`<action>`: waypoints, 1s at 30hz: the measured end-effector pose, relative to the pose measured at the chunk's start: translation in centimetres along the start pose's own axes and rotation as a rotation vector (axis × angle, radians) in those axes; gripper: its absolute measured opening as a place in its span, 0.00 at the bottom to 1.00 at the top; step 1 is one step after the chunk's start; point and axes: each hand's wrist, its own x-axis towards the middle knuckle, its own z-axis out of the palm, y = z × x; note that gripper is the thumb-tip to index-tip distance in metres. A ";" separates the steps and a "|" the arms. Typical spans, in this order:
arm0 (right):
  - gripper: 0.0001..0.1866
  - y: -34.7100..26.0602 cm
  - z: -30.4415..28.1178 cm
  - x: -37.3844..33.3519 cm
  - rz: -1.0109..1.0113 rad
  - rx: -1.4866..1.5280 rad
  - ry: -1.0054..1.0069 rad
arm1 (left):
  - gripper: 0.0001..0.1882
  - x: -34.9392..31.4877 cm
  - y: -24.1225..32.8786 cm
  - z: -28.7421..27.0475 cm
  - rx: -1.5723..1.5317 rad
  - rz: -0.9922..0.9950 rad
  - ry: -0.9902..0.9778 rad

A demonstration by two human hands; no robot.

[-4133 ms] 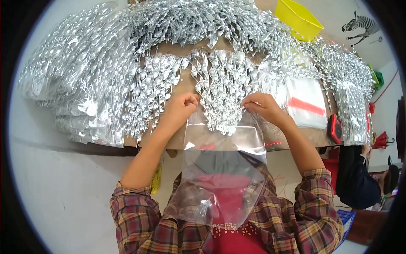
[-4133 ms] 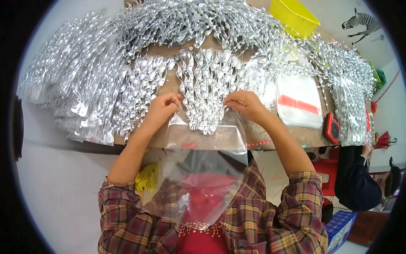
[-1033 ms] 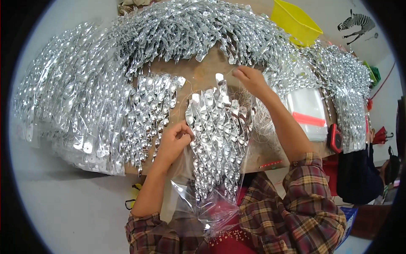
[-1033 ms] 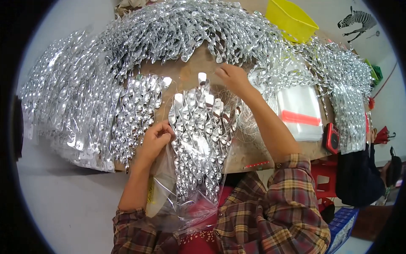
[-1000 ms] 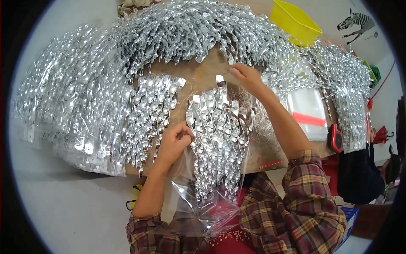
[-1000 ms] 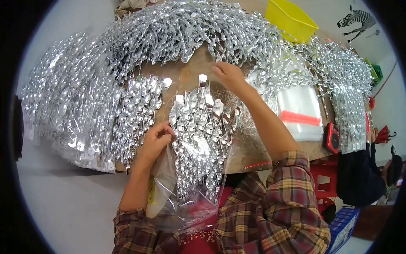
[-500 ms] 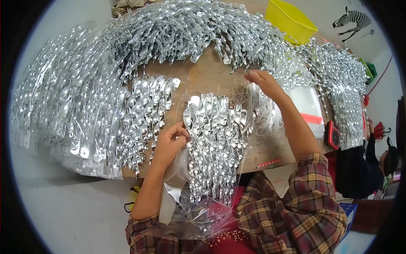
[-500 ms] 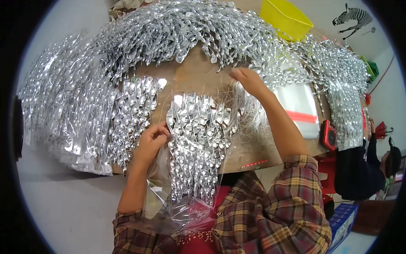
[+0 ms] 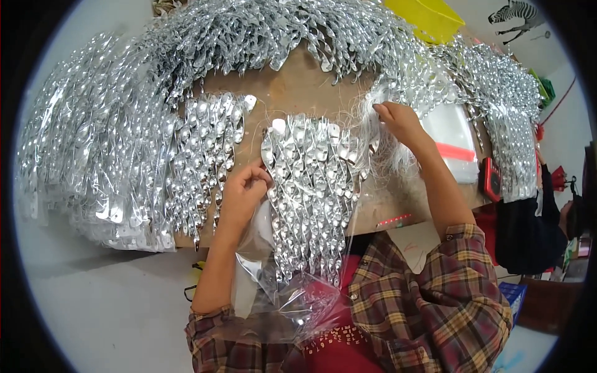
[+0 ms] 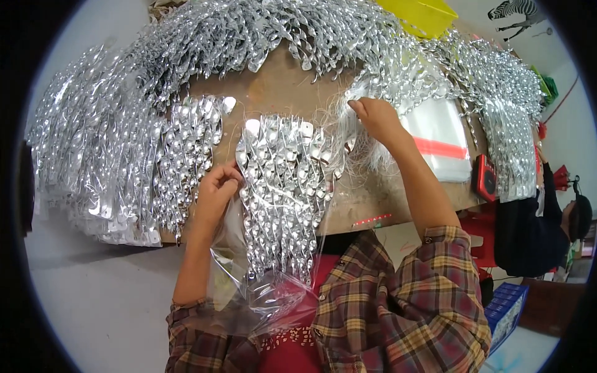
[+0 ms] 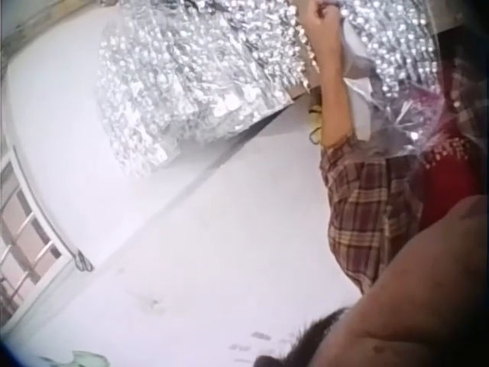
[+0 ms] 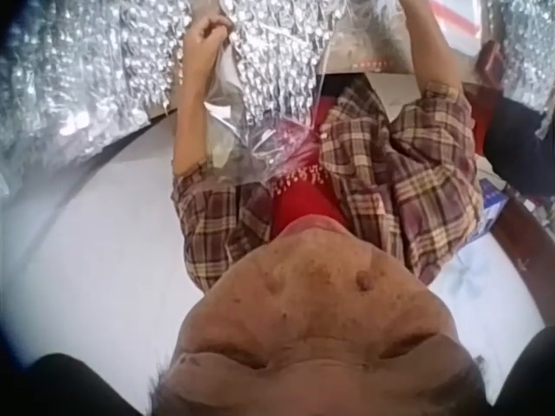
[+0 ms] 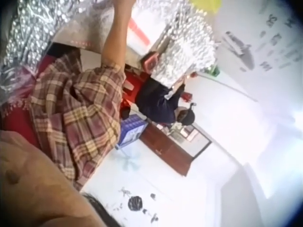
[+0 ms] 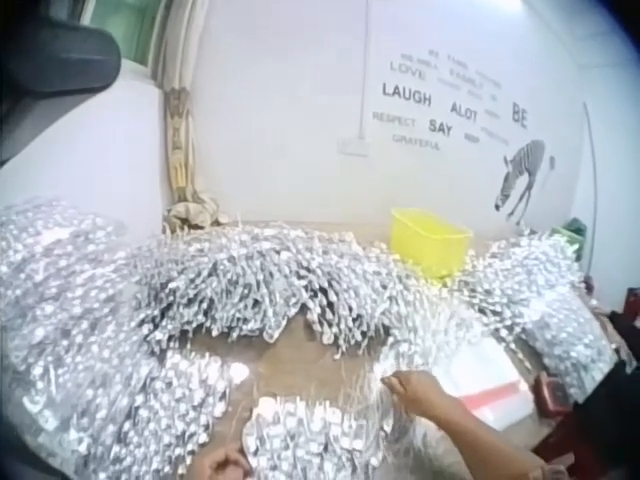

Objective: Arranging and packaging silver foil fringe decorations into plastic bags.

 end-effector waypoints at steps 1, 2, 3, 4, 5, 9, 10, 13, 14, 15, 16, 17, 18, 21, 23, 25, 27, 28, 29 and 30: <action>0.21 -0.1 -0.2 -0.4 -0.059 0.031 -0.007 | 0.04 -0.1 0.1 0.2 -0.019 0.010 0.010; 0.21 -0.3 -0.3 -1.1 -0.054 0.031 -0.013 | 0.04 -0.1 0.1 0.2 -0.020 0.003 0.008; 0.21 -1.3 -0.3 -1.8 -0.074 0.065 -0.034 | 0.04 -0.3 0.2 -0.2 -0.006 -0.027 0.004; 0.21 -2.2 -0.3 -2.7 -0.089 0.098 -0.057 | 0.04 -0.4 0.2 -0.3 0.006 -0.060 -0.003; 0.18 -3.3 -0.4 -3.4 -0.137 0.122 -0.076 | 0.04 -0.4 0.1 -0.4 -0.009 -0.053 0.002; 0.19 -6.5 -0.1 -6.5 -0.220 0.288 -0.204 | 0.04 0.1 0.0 -0.6 0.023 0.044 -0.037; 0.19 -6.4 0.1 -6.7 -0.218 0.291 -0.208 | 0.04 0.1 -0.2 -0.6 0.024 0.038 -0.037; 0.17 -4.5 1.5 -7.0 -0.260 0.435 -0.046 | 0.04 0.5 -0.6 -0.5 0.009 0.069 -0.046; 0.17 -3.5 1.0 -7.6 -0.251 0.429 -0.042 | 0.04 0.5 -0.4 -0.1 0.004 0.070 -0.057; 0.16 -4.2 -0.1 -8.1 -0.349 0.220 0.127 | 0.04 0.5 -0.3 -0.1 0.021 0.059 -0.047; 0.15 -4.7 -0.6 -8.6 -0.452 0.011 0.298 | 0.04 0.2 0.0 -0.2 0.040 0.053 -0.029; 0.12 -4.5 -0.4 -9.2 -0.476 0.132 0.206 | 0.06 0.3 -0.4 -1.0 0.065 0.077 -0.045; 0.12 -5.5 -0.4 -10.3 -0.486 0.138 0.205 | 0.06 -0.1 -0.1 -1.2 0.070 0.079 -0.034; 0.10 -7.6 0.0 -13.7 -0.079 0.468 -0.414 | 0.12 -0.7 0.2 -1.4 0.003 0.068 -0.012; 0.10 -7.7 0.7 -14.4 0.117 0.721 -0.509 | 0.19 -0.7 0.5 -1.5 -0.068 0.025 0.022; 0.11 -7.4 0.9 -14.1 0.032 0.635 -0.560 | 0.21 -0.9 0.9 -2.5 0.005 -0.042 0.015; 0.14 -7.3 1.1 -13.8 -0.053 0.543 -0.607 | 0.22 -0.9 1.2 -3.3 0.093 -0.161 0.003; 0.13 -7.3 1.3 -13.7 -0.076 0.515 -0.576 | 0.22 -0.6 1.4 -3.4 0.095 -0.155 0.008; 0.13 -7.3 1.4 -13.6 -0.097 0.486 -0.545 | 0.18 -0.3 1.7 -3.4 0.154 -0.227 -0.051; 0.13 -7.6 1.3 -13.5 -0.104 0.486 -0.548 | 0.14 -0.1 1.7 -3.4 0.213 -0.304 -0.105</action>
